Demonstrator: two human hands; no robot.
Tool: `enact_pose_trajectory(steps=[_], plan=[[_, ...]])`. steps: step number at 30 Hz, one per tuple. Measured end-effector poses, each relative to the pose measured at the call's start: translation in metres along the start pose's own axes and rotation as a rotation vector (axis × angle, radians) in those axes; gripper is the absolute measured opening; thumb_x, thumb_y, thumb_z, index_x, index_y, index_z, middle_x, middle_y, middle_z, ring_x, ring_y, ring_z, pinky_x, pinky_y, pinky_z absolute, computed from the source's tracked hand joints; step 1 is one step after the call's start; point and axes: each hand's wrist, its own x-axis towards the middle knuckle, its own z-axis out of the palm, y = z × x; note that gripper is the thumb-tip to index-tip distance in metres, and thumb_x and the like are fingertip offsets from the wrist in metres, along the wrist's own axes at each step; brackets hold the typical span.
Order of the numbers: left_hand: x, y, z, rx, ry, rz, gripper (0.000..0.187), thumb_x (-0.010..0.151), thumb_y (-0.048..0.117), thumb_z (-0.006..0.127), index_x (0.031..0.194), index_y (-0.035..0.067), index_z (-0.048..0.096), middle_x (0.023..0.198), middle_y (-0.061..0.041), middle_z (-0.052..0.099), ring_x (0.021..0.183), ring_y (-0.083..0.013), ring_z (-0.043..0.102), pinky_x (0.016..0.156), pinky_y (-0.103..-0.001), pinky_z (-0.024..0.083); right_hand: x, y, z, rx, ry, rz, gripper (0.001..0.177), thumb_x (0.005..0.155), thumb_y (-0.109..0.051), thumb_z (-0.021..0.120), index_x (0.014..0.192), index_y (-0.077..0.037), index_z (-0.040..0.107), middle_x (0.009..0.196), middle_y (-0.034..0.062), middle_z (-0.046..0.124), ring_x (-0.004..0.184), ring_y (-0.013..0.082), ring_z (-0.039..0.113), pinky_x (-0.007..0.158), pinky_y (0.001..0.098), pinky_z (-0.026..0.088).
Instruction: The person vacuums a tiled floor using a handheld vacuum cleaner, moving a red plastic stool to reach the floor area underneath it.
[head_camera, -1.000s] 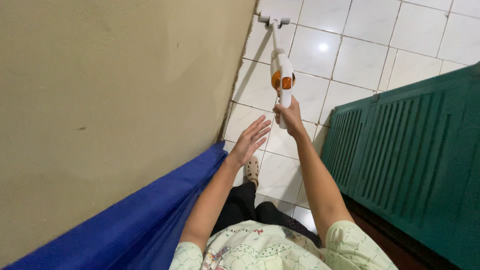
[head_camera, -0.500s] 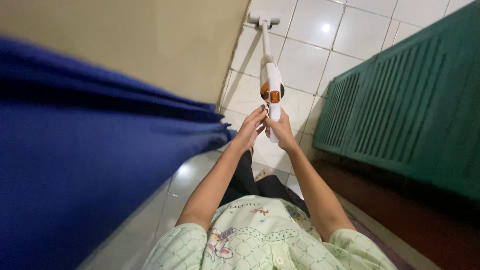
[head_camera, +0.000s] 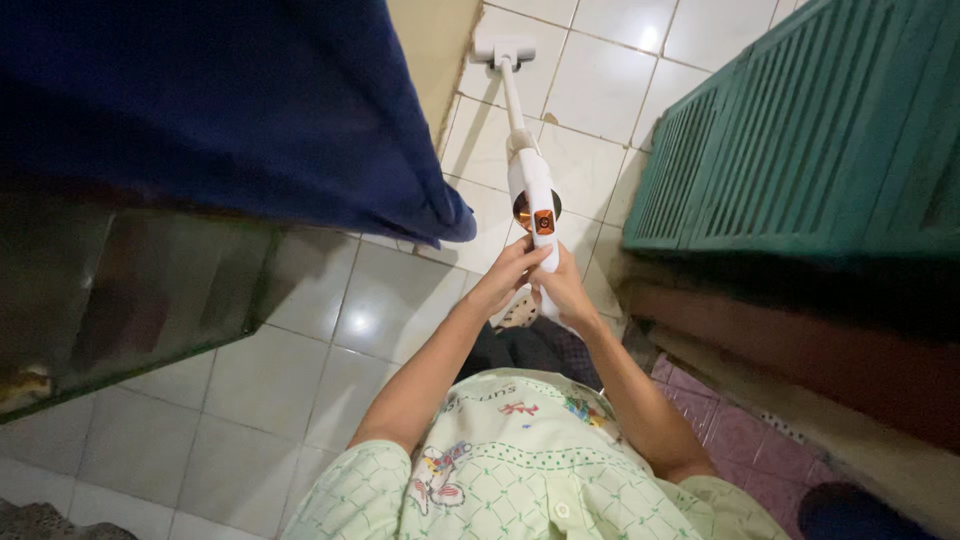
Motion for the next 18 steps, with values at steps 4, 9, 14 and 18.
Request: enact_pose_trajectory(steps=[4,9,14,18], plan=[[-0.024,-0.012,-0.002,0.020,-0.039,-0.007,0.045,0.099,0.025,0.065,0.137,0.003,0.053,0.117,-0.006,0.066,0.103,-0.0117,0.066,0.084,-0.028,0.055,-0.029,0.006,0.013,-0.048,0.022,0.035,0.040,0.076,0.006,0.059,0.115,-0.003,0.055,0.076,0.0046,0.059,0.055,0.0115,0.055,0.042,0.0274,0.046],[-0.057,-0.029,-0.002,0.036,-0.066,-0.019,0.052,0.097,0.024,0.067,0.139,0.001,0.048,0.118,-0.009,0.065,0.104,-0.0141,0.066,0.084,-0.029,0.056,-0.063,0.032,0.020,-0.031,0.048,0.085,0.036,0.078,0.006,0.061,0.112,-0.004,0.054,0.073,0.0050,0.058,0.053,0.0128,0.056,0.041,0.0284,0.045],[-0.097,-0.043,0.000,0.150,-0.117,-0.031,0.055,0.098,0.027,0.065,0.142,0.001,0.044,0.121,-0.012,0.063,0.105,-0.0165,0.065,0.085,-0.029,0.056,-0.103,0.049,0.029,-0.040,0.054,0.140,0.035,0.077,0.005,0.061,0.109,-0.006,0.057,0.070,0.0055,0.056,0.047,0.0145,0.053,0.039,0.0285,0.043],[-0.122,-0.063,0.003,0.193,-0.178,-0.108,0.058,0.096,0.028,0.063,0.141,0.000,0.042,0.113,-0.017,0.062,0.091,-0.0259,0.064,0.073,-0.040,0.055,-0.143,0.061,0.033,-0.036,0.075,0.104,0.034,0.080,0.003,0.062,0.113,-0.004,0.058,0.075,0.0031,0.058,0.055,0.0099,0.055,0.041,0.0275,0.044]])
